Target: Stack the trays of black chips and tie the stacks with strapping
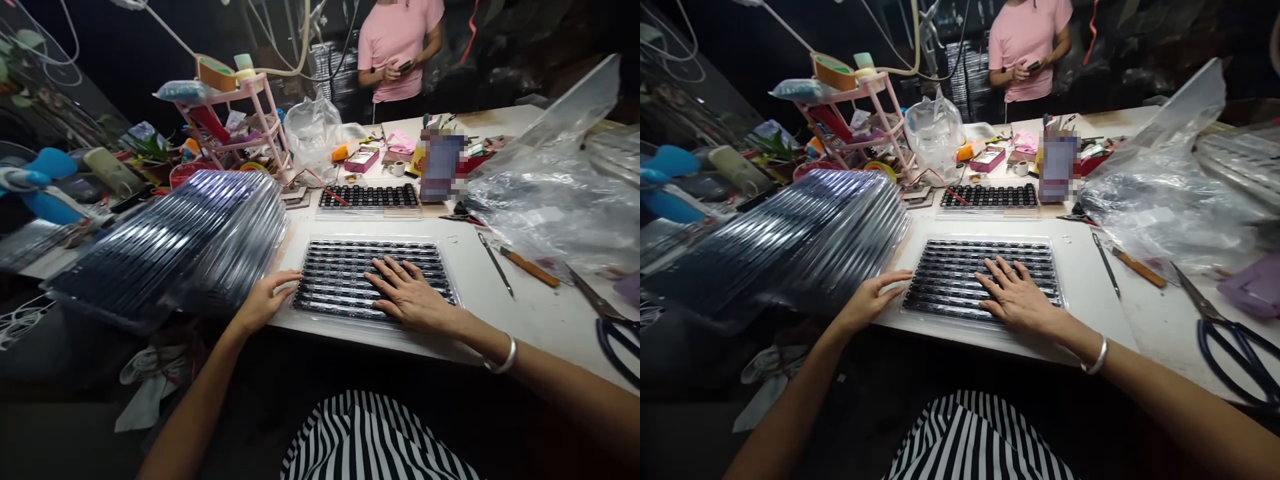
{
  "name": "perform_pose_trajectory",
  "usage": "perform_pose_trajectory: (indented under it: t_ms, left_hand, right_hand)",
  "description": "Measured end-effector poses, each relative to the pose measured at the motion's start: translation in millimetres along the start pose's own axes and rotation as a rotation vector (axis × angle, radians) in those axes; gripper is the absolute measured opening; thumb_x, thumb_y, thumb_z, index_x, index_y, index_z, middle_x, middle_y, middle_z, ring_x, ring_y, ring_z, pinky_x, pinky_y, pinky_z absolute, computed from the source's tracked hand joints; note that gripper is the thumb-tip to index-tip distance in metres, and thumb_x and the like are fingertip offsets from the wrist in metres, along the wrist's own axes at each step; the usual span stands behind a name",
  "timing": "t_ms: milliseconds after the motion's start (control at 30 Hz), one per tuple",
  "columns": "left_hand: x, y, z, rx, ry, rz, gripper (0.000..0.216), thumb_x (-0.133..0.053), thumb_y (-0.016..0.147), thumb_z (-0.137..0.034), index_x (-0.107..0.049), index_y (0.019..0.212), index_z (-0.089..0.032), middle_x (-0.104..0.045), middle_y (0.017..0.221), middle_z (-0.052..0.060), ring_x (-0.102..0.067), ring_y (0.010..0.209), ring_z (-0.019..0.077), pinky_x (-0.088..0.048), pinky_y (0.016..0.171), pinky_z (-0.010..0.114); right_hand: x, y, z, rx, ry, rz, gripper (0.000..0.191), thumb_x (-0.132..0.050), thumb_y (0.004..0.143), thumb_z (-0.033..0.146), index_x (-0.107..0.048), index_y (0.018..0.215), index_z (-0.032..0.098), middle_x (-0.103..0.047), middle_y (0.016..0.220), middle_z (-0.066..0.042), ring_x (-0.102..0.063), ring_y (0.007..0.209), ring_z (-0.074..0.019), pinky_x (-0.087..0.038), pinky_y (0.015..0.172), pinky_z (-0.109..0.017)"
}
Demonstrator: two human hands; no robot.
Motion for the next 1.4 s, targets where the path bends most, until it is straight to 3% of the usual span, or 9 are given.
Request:
perform_pose_trajectory:
  t_ms: [133,333,467,567,700,900,1067,1233,1400]
  left_hand:
    - [-11.6,-12.7,-11.1,-0.056,0.023,-0.012,0.017,-0.052,0.085,-0.029,-0.066,0.083,-0.019,-0.063,0.109,0.008,-0.058,0.104,0.0189,-0.043,0.096,0.035]
    - [-21.1,-5.8,-32.0,-0.130,0.093,0.089,0.021,-0.051,0.086,-0.025,-0.062,0.069,-0.019,-0.061,0.099,0.006,-0.058,0.091,0.0181,-0.047,0.082,0.032]
    - [-11.3,8.7,-22.1,-0.104,0.184,-0.045,0.027,-0.046,0.089,-0.036,-0.063,0.102,-0.019,-0.061,0.115,0.009,-0.057,0.106,0.0221,-0.045,0.093,0.038]
    - [-29.6,18.8,-5.6,-0.086,0.247,-0.059,0.050,-0.038,0.091,-0.041,-0.044,0.134,-0.017,-0.037,0.146,0.013,-0.034,0.134,0.0261,-0.032,0.107,0.047]
    - [-45.8,8.4,6.3,-0.038,0.139,-0.065,0.053,-0.030,0.093,-0.039,-0.038,0.138,-0.012,-0.031,0.150,0.012,-0.030,0.136,0.0205,-0.027,0.112,0.042]
    - [-32.8,-54.6,0.6,-0.124,-0.032,0.091,0.044,-0.035,0.092,-0.025,-0.045,0.134,-0.033,-0.039,0.144,0.000,-0.040,0.130,0.0203,-0.036,0.107,0.043]
    - [-41.8,-90.1,6.4,-0.317,0.309,0.008,0.064,-0.037,0.086,-0.012,-0.025,0.144,-0.038,-0.035,0.147,0.001,-0.032,0.135,0.0251,-0.036,0.106,0.049]
    - [-42.3,-95.4,6.9,-0.348,0.280,-0.241,0.057,-0.036,0.090,-0.013,-0.031,0.140,-0.040,-0.044,0.143,0.002,-0.040,0.131,0.0235,-0.035,0.104,0.049]
    - [-5.2,-59.5,1.2,-0.171,-0.047,-0.285,0.036,-0.036,0.092,-0.029,-0.053,0.124,-0.032,-0.057,0.130,0.004,-0.052,0.120,0.0236,-0.041,0.102,0.044]
  right_hand:
    - [-1.7,-0.3,1.3,-0.006,-0.022,-0.004,0.056,-0.032,0.093,0.053,-0.037,0.141,0.024,-0.025,0.151,-0.012,-0.020,0.139,-0.0311,-0.022,0.107,-0.052]
    - [2.8,-0.7,3.8,-0.014,-0.020,-0.011,0.054,-0.035,0.093,0.051,-0.039,0.140,0.024,-0.027,0.150,-0.012,-0.021,0.139,-0.0314,-0.021,0.107,-0.052]
    - [11.5,-2.9,-3.3,-0.015,0.050,-0.006,0.048,-0.033,0.095,0.047,-0.045,0.136,0.025,-0.033,0.148,-0.009,-0.026,0.138,-0.0273,-0.026,0.107,-0.049]
    - [17.4,-15.7,-39.6,-0.192,0.041,-0.069,0.044,-0.035,0.096,0.039,-0.049,0.133,0.021,-0.037,0.146,-0.012,-0.031,0.136,-0.0270,-0.029,0.105,-0.051]
    - [20.5,-57.2,-70.5,-0.309,0.033,-0.140,0.042,-0.032,0.094,0.021,-0.051,0.130,0.011,-0.044,0.141,-0.016,-0.034,0.135,-0.0261,-0.035,0.104,-0.049]
    - [36.9,-136.1,-37.0,-0.152,0.179,-0.032,0.062,-0.035,0.085,0.006,-0.033,0.143,0.026,-0.038,0.146,-0.004,-0.032,0.136,-0.0192,-0.040,0.105,-0.040]
    - [30.5,-167.8,-11.1,-0.051,0.175,0.132,0.075,-0.043,0.079,0.007,-0.019,0.148,0.027,-0.022,0.152,-0.005,-0.024,0.138,-0.0230,-0.036,0.108,-0.044]
    - [35.2,-159.5,-20.3,-0.012,0.066,-0.143,0.069,-0.046,0.085,0.009,-0.021,0.147,0.025,-0.023,0.151,-0.013,-0.022,0.138,-0.0278,-0.035,0.106,-0.051]
    - [70.6,-135.9,-45.9,0.023,0.277,-0.293,0.040,-0.038,0.093,0.022,-0.047,0.132,0.022,-0.057,0.130,-0.011,-0.052,0.121,-0.0217,-0.047,0.097,-0.038]
Point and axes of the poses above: each hand's wrist, its own y-axis towards the middle knuckle, its own x-axis out of the back of the hand, z = x × y, the point moved 10 cm from there along y, towards the middle knuckle
